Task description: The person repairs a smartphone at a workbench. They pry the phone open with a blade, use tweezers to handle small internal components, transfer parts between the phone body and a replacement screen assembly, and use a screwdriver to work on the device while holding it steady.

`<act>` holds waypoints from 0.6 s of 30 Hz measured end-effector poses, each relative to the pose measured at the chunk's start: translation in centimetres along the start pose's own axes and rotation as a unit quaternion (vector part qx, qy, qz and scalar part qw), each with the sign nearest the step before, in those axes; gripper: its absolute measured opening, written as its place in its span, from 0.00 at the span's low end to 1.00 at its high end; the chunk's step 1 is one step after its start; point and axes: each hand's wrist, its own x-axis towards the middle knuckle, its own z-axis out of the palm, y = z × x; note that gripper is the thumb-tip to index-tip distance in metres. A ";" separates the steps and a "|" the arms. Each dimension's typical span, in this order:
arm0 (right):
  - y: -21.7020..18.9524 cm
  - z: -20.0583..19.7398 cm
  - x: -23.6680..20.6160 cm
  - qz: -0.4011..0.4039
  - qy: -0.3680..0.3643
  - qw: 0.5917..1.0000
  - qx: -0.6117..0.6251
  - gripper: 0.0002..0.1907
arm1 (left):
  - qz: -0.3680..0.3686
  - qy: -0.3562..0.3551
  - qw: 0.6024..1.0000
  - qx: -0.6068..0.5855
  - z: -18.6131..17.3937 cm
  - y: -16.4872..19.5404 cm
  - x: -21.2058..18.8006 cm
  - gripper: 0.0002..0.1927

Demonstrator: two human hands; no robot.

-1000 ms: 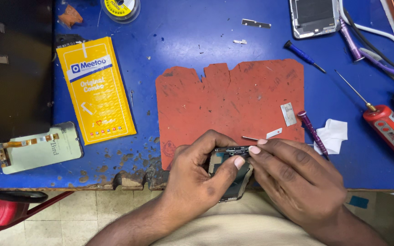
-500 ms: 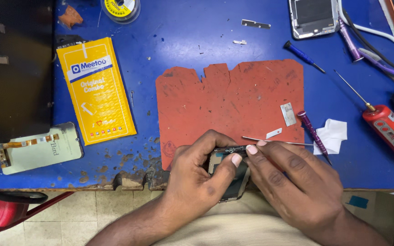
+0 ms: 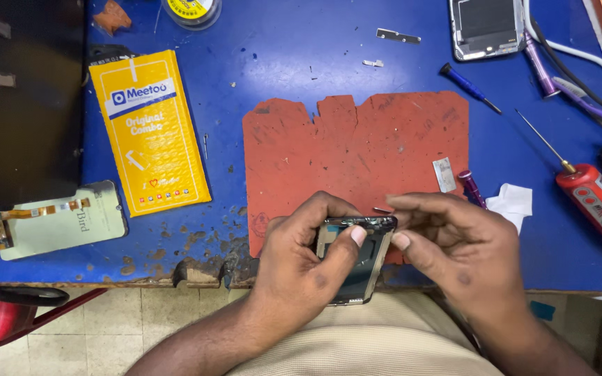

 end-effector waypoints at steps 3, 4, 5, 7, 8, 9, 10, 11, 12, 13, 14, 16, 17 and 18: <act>1.0 -0.6 0.0 0.044 -0.018 0.998 0.032 0.16 | -0.019 0.001 1.000 -0.002 0.0 -0.1 -0.1 0.03; 1.3 -0.7 -0.1 0.052 -0.019 0.998 0.034 0.15 | -0.025 0.002 1.000 0.002 0.0 -0.1 -0.1 0.03; 1.5 -0.8 -0.1 0.058 -0.018 0.997 0.040 0.14 | -0.007 0.003 1.000 0.001 0.0 -0.2 -0.1 0.03; 1.9 -0.8 -0.1 0.071 -0.016 0.996 0.051 0.11 | 0.028 0.006 1.000 0.000 0.1 -0.3 -0.1 0.03; 2.0 -0.7 -0.1 0.066 -0.018 0.997 0.045 0.10 | 0.018 0.006 1.000 0.001 0.1 -0.3 -0.1 0.03; 2.2 -0.7 0.0 0.060 -0.020 0.997 0.039 0.09 | 0.007 0.007 1.000 0.004 0.1 -0.3 -0.1 0.03; 2.2 -0.7 0.0 0.055 -0.023 0.998 0.034 0.09 | -0.005 0.009 1.000 0.006 0.1 -0.3 -0.2 0.03; 2.3 -0.6 0.0 0.060 -0.021 0.998 0.030 0.09 | -0.007 0.008 1.000 0.003 0.1 -0.4 -0.2 0.04; 2.3 -0.6 0.1 0.064 -0.019 0.997 0.027 0.09 | -0.010 0.007 1.000 0.000 0.0 -0.4 -0.2 0.04; 2.3 -0.5 0.1 0.068 -0.017 0.997 0.023 0.09 | -0.011 0.006 1.000 -0.003 0.0 -0.4 -0.2 0.04; 2.2 -0.5 0.2 0.072 -0.018 0.997 0.025 0.09 | -0.008 0.004 1.000 -0.002 -0.1 -0.5 -0.1 0.04; 2.1 -0.5 0.3 0.083 -0.022 0.996 0.030 0.09 | -0.004 0.000 1.000 -0.002 -0.1 -0.6 -0.1 0.05; 2.0 -0.5 0.3 0.086 -0.021 0.996 0.030 0.09 | -0.003 -0.003 1.000 -0.019 -0.1 -0.6 0.0 0.05; 1.9 -0.4 0.4 0.090 -0.020 0.995 0.031 0.09 | -0.003 -0.006 0.999 -0.036 0.0 -0.7 0.1 0.05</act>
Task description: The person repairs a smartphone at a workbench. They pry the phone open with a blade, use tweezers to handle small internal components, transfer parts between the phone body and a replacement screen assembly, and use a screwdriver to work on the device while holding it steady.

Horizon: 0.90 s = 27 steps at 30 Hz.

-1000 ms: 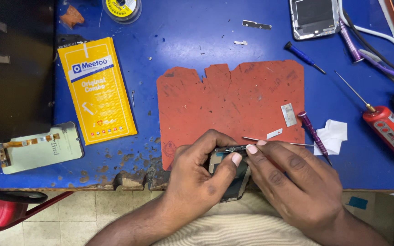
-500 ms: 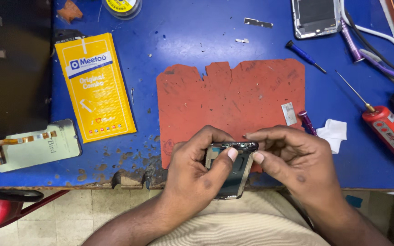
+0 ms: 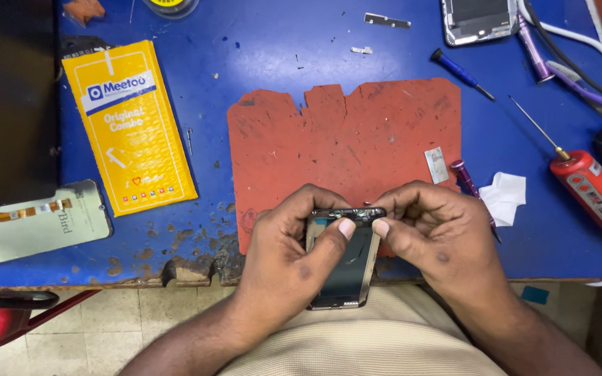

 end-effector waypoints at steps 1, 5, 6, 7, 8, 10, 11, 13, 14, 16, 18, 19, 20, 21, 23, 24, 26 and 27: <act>-0.1 0.0 0.0 0.004 0.001 1.000 0.001 0.08 | 0.000 -0.003 1.000 -0.017 0.0 0.0 0.0 0.05; -0.2 0.0 0.1 -0.003 -0.009 1.000 -0.005 0.09 | -0.054 0.003 0.999 -0.004 0.1 -0.1 0.1 0.06; -0.2 0.0 0.0 -0.005 -0.011 1.000 -0.006 0.09 | -0.071 0.003 0.997 -0.007 0.1 -0.1 0.1 0.05; -0.2 0.0 0.1 -0.008 -0.013 1.000 -0.007 0.09 | -0.087 0.003 0.996 -0.009 0.1 -0.1 0.1 0.05; -0.2 0.0 0.1 -0.005 -0.013 1.000 0.005 0.09 | -0.081 0.003 0.997 -0.010 0.1 -0.1 0.1 0.05; -0.1 0.0 0.0 0.003 -0.014 0.999 0.029 0.09 | -0.070 0.004 0.997 -0.012 0.2 -0.1 0.1 0.05; -0.1 0.0 -0.1 0.003 -0.015 0.999 0.029 0.09 | -0.065 0.004 0.998 -0.014 0.2 -0.1 0.0 0.05; -0.2 0.0 -0.3 0.005 -0.015 0.999 0.028 0.10 | -0.055 0.003 0.998 -0.020 0.2 0.0 -0.2 0.05; -0.3 -0.1 -0.5 0.002 -0.016 1.000 0.011 0.10 | -0.053 0.003 0.998 -0.022 0.2 0.1 -0.3 0.05; -0.6 -0.1 -0.9 -0.005 -0.017 1.000 -0.024 0.09 | -0.049 0.001 0.998 -0.025 0.3 0.2 -0.5 0.05; -0.7 -0.2 -1.1 -0.019 -0.021 0.999 -0.021 0.09 | -0.059 -0.001 0.998 -0.016 0.2 0.4 -0.7 0.05; -0.8 -0.2 -1.2 -0.025 -0.023 0.999 -0.020 0.10 | -0.065 -0.003 0.998 -0.011 0.2 0.4 -0.7 0.05; -0.8 -0.1 -1.2 -0.024 -0.016 0.999 -0.022 0.09 | -0.070 -0.001 0.997 -0.015 0.3 0.5 -0.7 0.05; -0.7 0.0 -1.1 -0.023 -0.010 0.999 -0.025 0.09 | -0.075 0.001 0.997 -0.019 0.4 0.5 -0.7 0.05; -0.6 0.1 -1.1 -0.018 0.005 0.999 -0.030 0.09 | -0.078 0.004 0.997 -0.029 0.5 0.4 -0.6 0.05; -0.5 0.2 -1.1 -0.014 0.014 0.999 -0.033 0.09 | -0.077 0.005 0.996 -0.035 0.6 0.4 -0.6 0.05; -0.5 0.2 -1.0 -0.006 0.028 0.999 -0.037 0.09 | -0.076 0.004 0.996 -0.042 0.6 0.4 -0.5 0.05; -0.5 0.2 -1.0 -0.001 0.033 0.999 -0.040 0.09 | -0.079 0.002 0.996 -0.044 0.6 0.4 -0.5 0.05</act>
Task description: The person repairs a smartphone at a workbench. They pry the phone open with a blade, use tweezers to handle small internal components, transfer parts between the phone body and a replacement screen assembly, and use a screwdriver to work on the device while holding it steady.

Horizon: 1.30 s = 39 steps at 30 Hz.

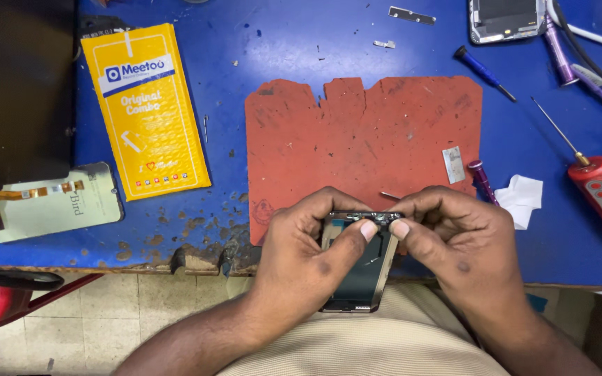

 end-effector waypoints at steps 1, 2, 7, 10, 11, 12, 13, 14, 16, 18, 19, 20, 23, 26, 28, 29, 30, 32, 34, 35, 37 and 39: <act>0.0 0.0 0.0 0.004 0.005 1.000 -0.002 0.09 | -0.002 -0.001 1.000 -0.001 0.0 0.0 0.1 0.05; 0.0 0.0 0.0 0.003 0.005 1.000 0.002 0.09 | -0.005 -0.002 1.000 0.005 -0.1 0.0 0.1 0.06; -0.2 0.0 0.1 0.024 0.015 0.999 0.017 0.09 | -0.008 -0.005 1.000 0.008 -0.1 0.1 0.4 0.06; -0.3 0.0 0.4 0.029 0.003 0.999 0.026 0.09 | -0.002 -0.007 1.000 0.006 -0.1 0.1 0.5 0.06; -0.3 0.0 0.5 0.028 0.003 0.999 0.025 0.09 | -0.007 -0.010 1.000 0.004 -0.1 0.1 0.5 0.06; -0.3 0.1 0.5 0.027 0.003 0.999 0.024 0.09 | -0.012 -0.013 1.000 0.002 -0.2 0.1 0.6 0.06; -0.3 0.1 0.5 0.027 0.003 0.999 0.023 0.09 | -0.017 -0.015 1.000 0.000 -0.2 0.1 0.5 0.06; -0.4 0.1 0.5 0.027 0.004 0.999 0.021 0.10 | -0.015 -0.016 1.000 -0.004 -0.3 0.1 0.5 0.06; -0.4 0.2 0.5 0.028 0.008 0.999 0.017 0.10 | -0.012 -0.017 1.000 -0.013 -0.3 0.1 0.5 0.06; -0.5 0.2 0.6 0.028 0.010 1.000 0.011 0.10 | -0.014 -0.016 1.000 -0.020 -0.2 0.0 0.5 0.06; -0.5 0.2 0.7 0.028 0.010 1.000 0.008 0.10 | -0.015 -0.015 1.000 -0.023 -0.2 -0.1 0.5 0.06; -0.6 0.3 0.7 0.033 0.013 0.999 0.002 0.10 | -0.012 -0.014 1.000 -0.022 -0.2 -0.1 0.5 0.06; -0.7 0.4 0.7 0.042 0.016 0.999 -0.002 0.10 | -0.010 -0.013 1.000 -0.022 -0.2 -0.3 0.5 0.06; -0.9 0.3 0.7 0.038 0.005 0.999 0.017 0.11 | -0.014 -0.011 1.000 -0.024 -0.3 -0.4 0.5 0.06; -1.0 0.1 0.8 0.037 -0.004 0.999 0.030 0.12 | -0.008 -0.005 1.000 -0.022 -0.2 -0.5 0.5 0.06; -1.1 0.0 0.9 0.037 0.003 0.999 0.029 0.11 | -0.025 -0.001 1.000 -0.020 -0.3 -0.5 0.5 0.06; -1.1 -0.2 0.9 0.038 0.010 0.999 0.028 0.11 | -0.041 0.003 0.999 -0.018 -0.3 -0.5 0.5 0.05; -1.2 -0.5 1.0 0.039 0.017 0.999 0.023 0.10 | -0.060 0.010 0.998 -0.026 -0.3 -0.6 0.4 0.05; -1.3 -0.6 0.9 0.041 0.020 0.999 0.016 0.10 | -0.065 0.013 0.997 -0.044 -0.3 -0.7 0.4 0.05; -1.3 -0.7 0.9 0.039 0.015 0.999 0.016 0.10 | -0.054 0.010 0.997 -0.050 -0.4 -0.7 0.4 0.05; -1.3 -0.7 0.9 0.034 0.004 0.999 0.016 0.10 | -0.031 0.004 0.998 -0.062 -0.3 -0.7 0.5 0.05; -1.3 -0.7 0.9 0.042 0.010 0.999 0.006 0.10 | -0.056 0.007 0.997 -0.052 -0.4 -0.6 0.4 0.05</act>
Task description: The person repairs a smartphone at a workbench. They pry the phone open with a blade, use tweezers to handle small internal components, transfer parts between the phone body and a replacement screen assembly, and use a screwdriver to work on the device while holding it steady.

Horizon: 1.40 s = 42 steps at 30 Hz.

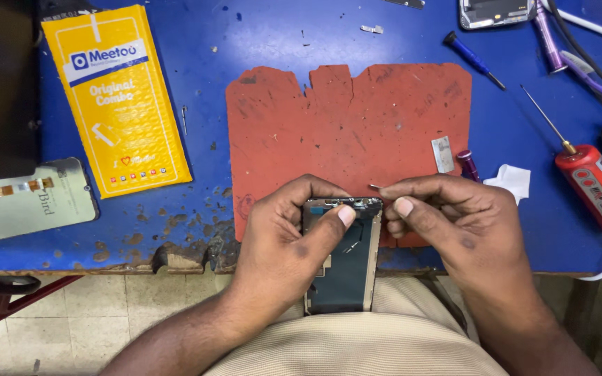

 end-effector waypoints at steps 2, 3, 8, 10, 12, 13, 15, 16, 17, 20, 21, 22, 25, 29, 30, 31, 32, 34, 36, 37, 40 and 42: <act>0.0 0.1 0.1 0.008 0.007 1.000 -0.014 0.10 | -0.007 0.002 1.000 0.011 -0.1 0.1 0.0 0.05; -0.1 0.1 0.1 0.012 0.011 1.000 -0.022 0.10 | -0.003 0.001 1.000 0.016 -0.2 0.1 0.0 0.05; 0.0 0.6 0.0 0.003 -0.003 1.000 0.018 0.11 | -0.005 0.003 1.000 0.016 -0.1 0.0 0.0 0.06; 0.1 0.8 -0.1 -0.010 -0.014 0.999 0.036 0.12 | -0.007 0.009 1.000 0.022 0.0 -0.2 0.0 0.06; 0.3 0.9 -0.2 -0.035 -0.032 0.999 0.009 0.13 | 0.024 -0.002 1.000 0.008 0.1 -0.4 0.0 0.06; 0.4 1.0 -0.2 -0.047 -0.041 0.998 -0.004 0.13 | 0.039 -0.008 0.999 0.002 0.1 -0.4 0.0 0.06; 0.5 1.0 -0.2 -0.032 -0.041 0.999 0.003 0.13 | 0.029 -0.003 0.999 0.027 0.1 -0.6 -0.1 0.06; 0.6 1.1 -0.2 -0.024 -0.042 0.999 0.007 0.12 | 0.025 0.000 0.999 0.039 0.1 -0.7 -0.1 0.06; 0.6 1.1 -0.2 -0.032 -0.048 0.998 0.010 0.12 | 0.033 0.001 0.998 0.048 0.0 -0.7 -0.1 0.06; 0.5 1.2 -0.2 -0.052 -0.058 0.997 0.011 0.12 | 0.055 -0.002 0.997 0.055 -0.1 -0.7 -0.1 0.05; 0.4 1.3 -0.2 -0.054 -0.056 0.997 0.007 0.12 | 0.059 -0.006 0.997 0.046 -0.1 -0.6 -0.1 0.05; 0.1 1.3 -0.3 -0.057 -0.054 0.997 0.004 0.13 | 0.063 -0.010 0.997 0.037 0.0 -0.5 -0.1 0.05; -1.3 0.7 -0.6 -0.105 0.080 0.973 -0.187 0.11 | 0.021 0.036 0.998 0.046 -0.9 0.6 0.0 0.06; -3.1 -0.3 -0.5 -0.275 0.127 0.875 -0.379 0.08 | 0.036 0.102 0.988 0.106 -5.1 4.1 -0.3 0.08; -3.3 -0.4 -0.6 -0.285 0.109 0.860 -0.410 0.09 | 0.051 0.090 0.983 0.149 -6.0 5.0 -0.4 0.07; -3.4 -0.3 -0.6 -0.294 0.091 0.844 -0.440 0.09 | 0.067 0.078 0.976 0.192 -6.7 5.9 -0.3 0.07; -3.2 -0.2 -0.6 -0.311 0.085 0.820 -0.472 0.10 | 0.084 0.066 0.966 0.236 -7.0 6.6 0.0 0.06; -2.7 0.3 -0.4 -0.344 0.070 0.769 -0.534 0.13 | 0.132 -0.013 0.945 0.300 -6.6 7.8 0.9 0.05; -2.0 0.6 -0.3 -0.340 0.075 0.772 -0.532 0.10 | 0.139 -0.069 0.913 0.377 -5.7 9.1 1.9 0.06; -1.7 0.6 -0.2 -0.338 0.078 0.773 -0.532 0.09 | 0.123 -0.085 0.894 0.423 -4.9 9.5 2.5 0.08; -1.0 0.1 -0.3 -0.341 0.097 0.778 -0.519 0.09 | 0.068 -0.126 0.848 0.511 -2.4 10.7 3.9 0.09; -0.8 -0.3 -0.5 -0.335 0.130 0.810 -0.464 0.07 | -0.026 -0.153 0.825 0.544 -0.8 11.2 4.7 0.09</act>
